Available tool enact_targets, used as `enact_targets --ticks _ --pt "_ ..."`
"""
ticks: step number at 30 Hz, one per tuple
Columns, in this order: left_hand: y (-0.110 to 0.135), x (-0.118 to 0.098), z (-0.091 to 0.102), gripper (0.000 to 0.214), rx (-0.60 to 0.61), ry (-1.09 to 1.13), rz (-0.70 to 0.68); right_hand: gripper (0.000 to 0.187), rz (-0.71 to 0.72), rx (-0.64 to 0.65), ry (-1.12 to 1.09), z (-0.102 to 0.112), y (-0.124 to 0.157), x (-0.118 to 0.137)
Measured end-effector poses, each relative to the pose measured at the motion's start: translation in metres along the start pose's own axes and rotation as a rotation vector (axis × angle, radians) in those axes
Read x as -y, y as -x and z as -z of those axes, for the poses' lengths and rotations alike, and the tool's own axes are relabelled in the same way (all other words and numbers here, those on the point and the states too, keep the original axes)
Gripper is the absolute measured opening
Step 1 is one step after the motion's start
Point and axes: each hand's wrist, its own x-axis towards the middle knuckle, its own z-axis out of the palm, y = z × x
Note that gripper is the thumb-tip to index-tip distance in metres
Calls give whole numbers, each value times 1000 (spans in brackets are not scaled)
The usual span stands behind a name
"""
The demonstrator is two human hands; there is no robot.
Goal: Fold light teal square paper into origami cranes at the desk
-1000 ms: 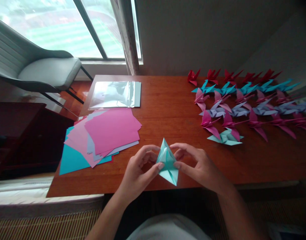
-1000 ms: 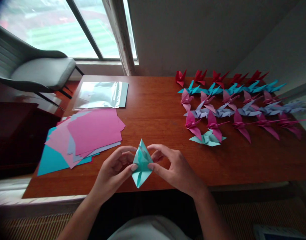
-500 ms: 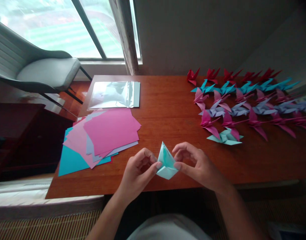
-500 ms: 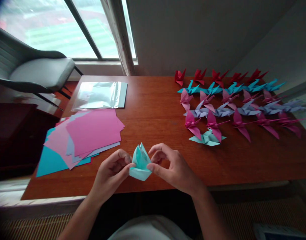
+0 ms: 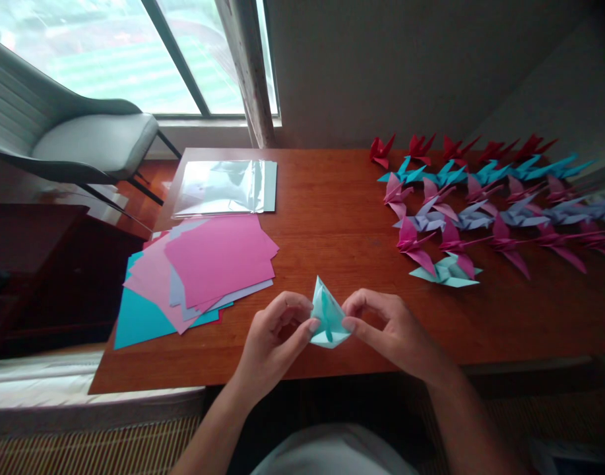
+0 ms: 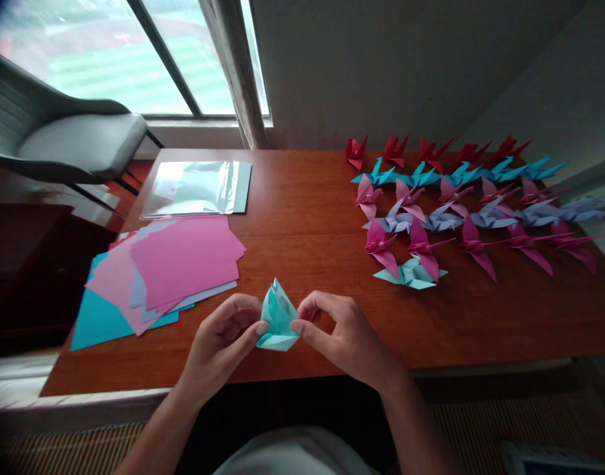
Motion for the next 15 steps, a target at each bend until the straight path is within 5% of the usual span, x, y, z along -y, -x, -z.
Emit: enact_targets --ticks 15 --pt "-1 0 -3 17 -29 -7 -11 5 141 -141 -117 -9 1 -2"
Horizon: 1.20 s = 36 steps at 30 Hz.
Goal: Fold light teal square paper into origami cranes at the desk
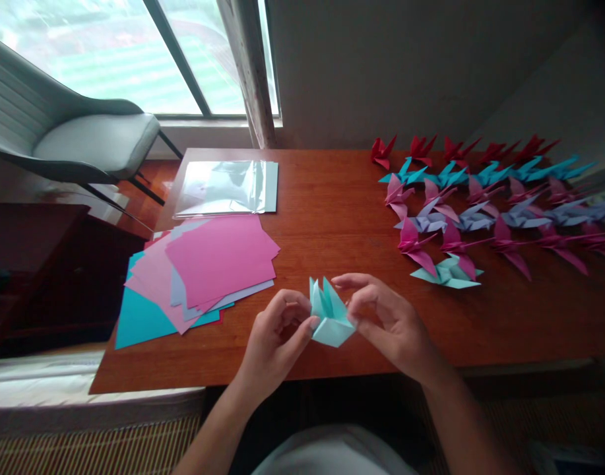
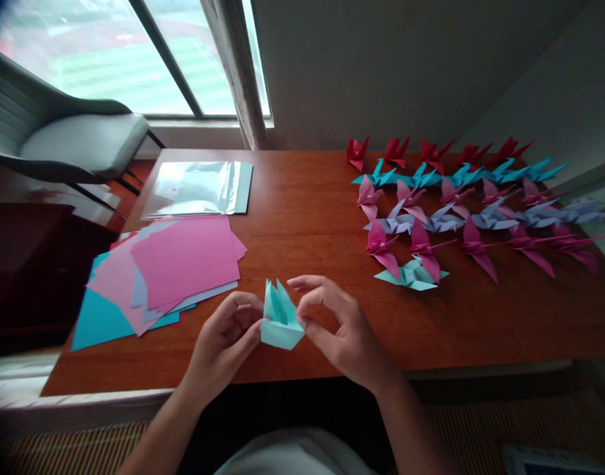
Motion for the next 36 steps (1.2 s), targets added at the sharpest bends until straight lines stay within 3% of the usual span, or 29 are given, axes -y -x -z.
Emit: enact_targets --ticks 11,21,28,36 --pt "0 5 1 14 -64 -21 -132 26 15 98 77 2 1 1" --pt "1 13 -1 15 -117 23 -101 8 105 -75 161 -11 0 2" --pt "0 15 -1 13 -139 27 -140 12 160 -110 218 -14 -2 3" --pt "4 18 1 8 -117 0 -137 18 76 -194 250 -19 0 -2"
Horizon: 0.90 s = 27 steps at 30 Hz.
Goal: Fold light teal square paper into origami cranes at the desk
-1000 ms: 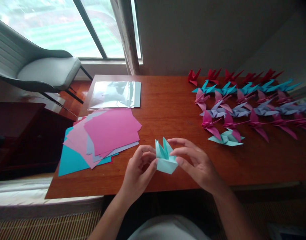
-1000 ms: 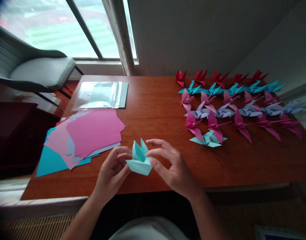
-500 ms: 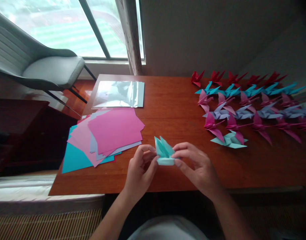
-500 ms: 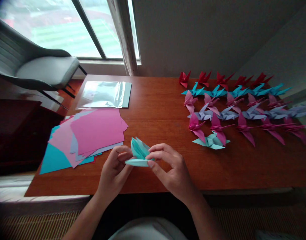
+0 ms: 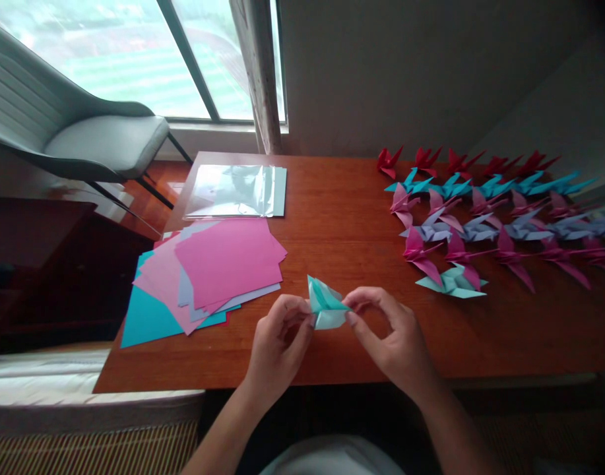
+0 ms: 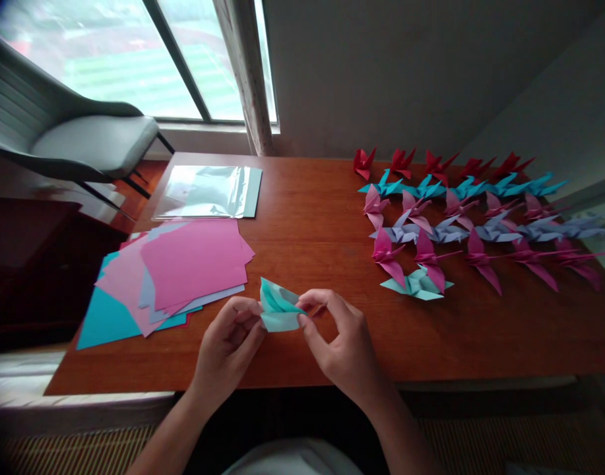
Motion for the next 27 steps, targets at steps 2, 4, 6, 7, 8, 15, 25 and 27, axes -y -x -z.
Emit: enact_targets --ticks 2,4,6,7,8,15,25,27 --pt "1 0 1 7 0 -8 5 16 2 9 -3 0 -1 1" --pt "1 0 1 5 5 -18 6 12 8 32 1 1 -3 1" --pt "1 -1 2 5 15 -28 2 9 -6 52 1 2 -4 1" --pt "1 -2 2 5 19 -29 0 8 -24 63 -10 2 -4 1" --pt "1 -2 2 6 21 -28 -3 7 -46 77 -36 2 -3 0" --pt "-1 -4 0 6 24 37 -21 7 -164 147 -226 -1 1 -6" --pt "-1 -14 5 39 27 197 60 3 -207 -14 -395 -22 7 -3" --pt "-3 -17 4 54 79 299 108 7 -245 -72 -452 -25 9 0"
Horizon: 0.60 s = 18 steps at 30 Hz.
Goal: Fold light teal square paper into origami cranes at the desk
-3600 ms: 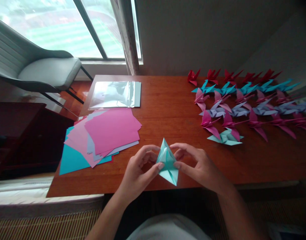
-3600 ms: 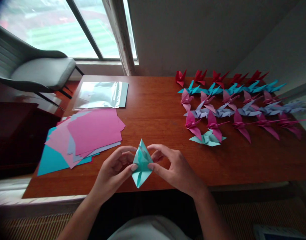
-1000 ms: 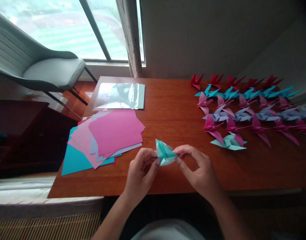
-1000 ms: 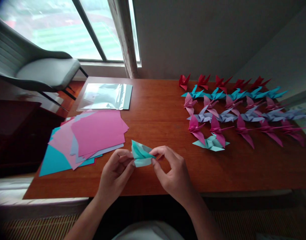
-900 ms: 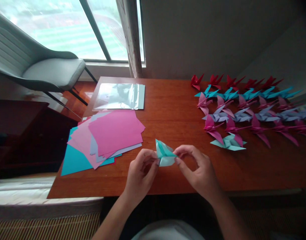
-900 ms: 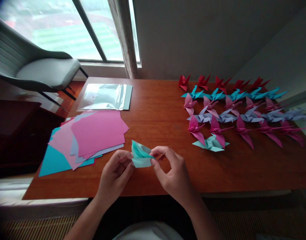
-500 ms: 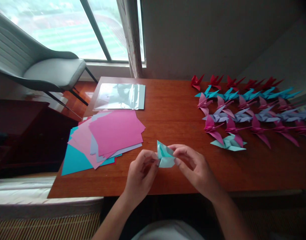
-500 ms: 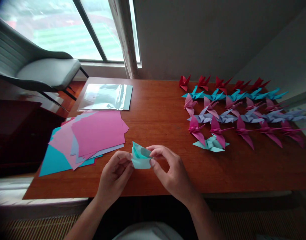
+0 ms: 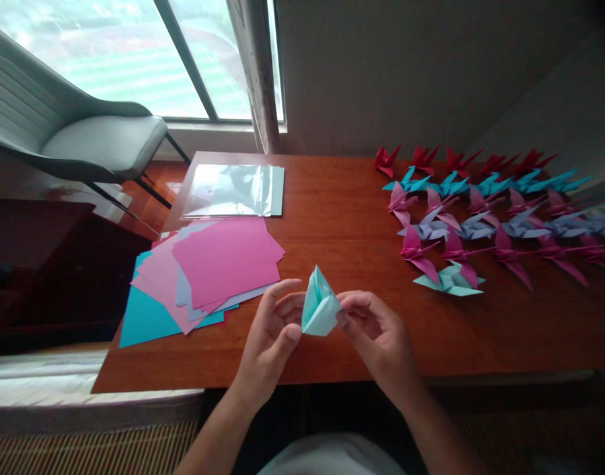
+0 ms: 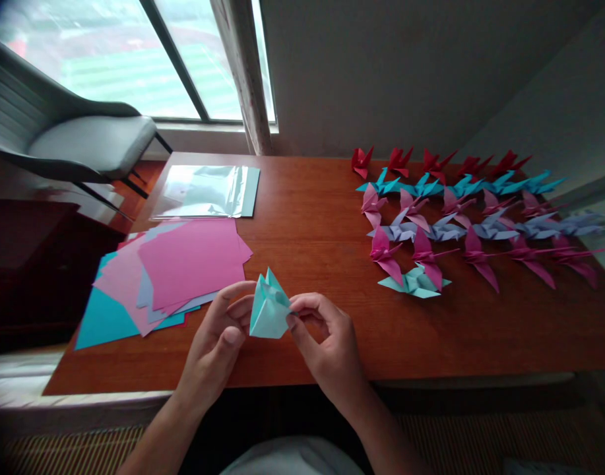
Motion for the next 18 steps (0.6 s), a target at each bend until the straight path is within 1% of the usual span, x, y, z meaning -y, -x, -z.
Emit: enact_targets --ticks 3,5,7,9,12,18 --pt "-1 -4 -6 63 1 102 72 13 -57 -80 -101 -5 3 1" --pt "-1 -5 -11 59 -19 157 105 18 -94 -112 -170 -9 5 1" --pt "-1 -3 -14 49 -41 184 128 20 -113 -141 -229 -11 7 0" --pt "0 -1 -17 44 -50 181 123 19 -126 -167 -266 -11 7 1" --pt "-2 2 -20 43 -60 148 86 15 -147 -162 -308 -10 7 4" --pt "-8 4 -23 19 -117 25 67 14 -141 -142 -271 -11 7 7"
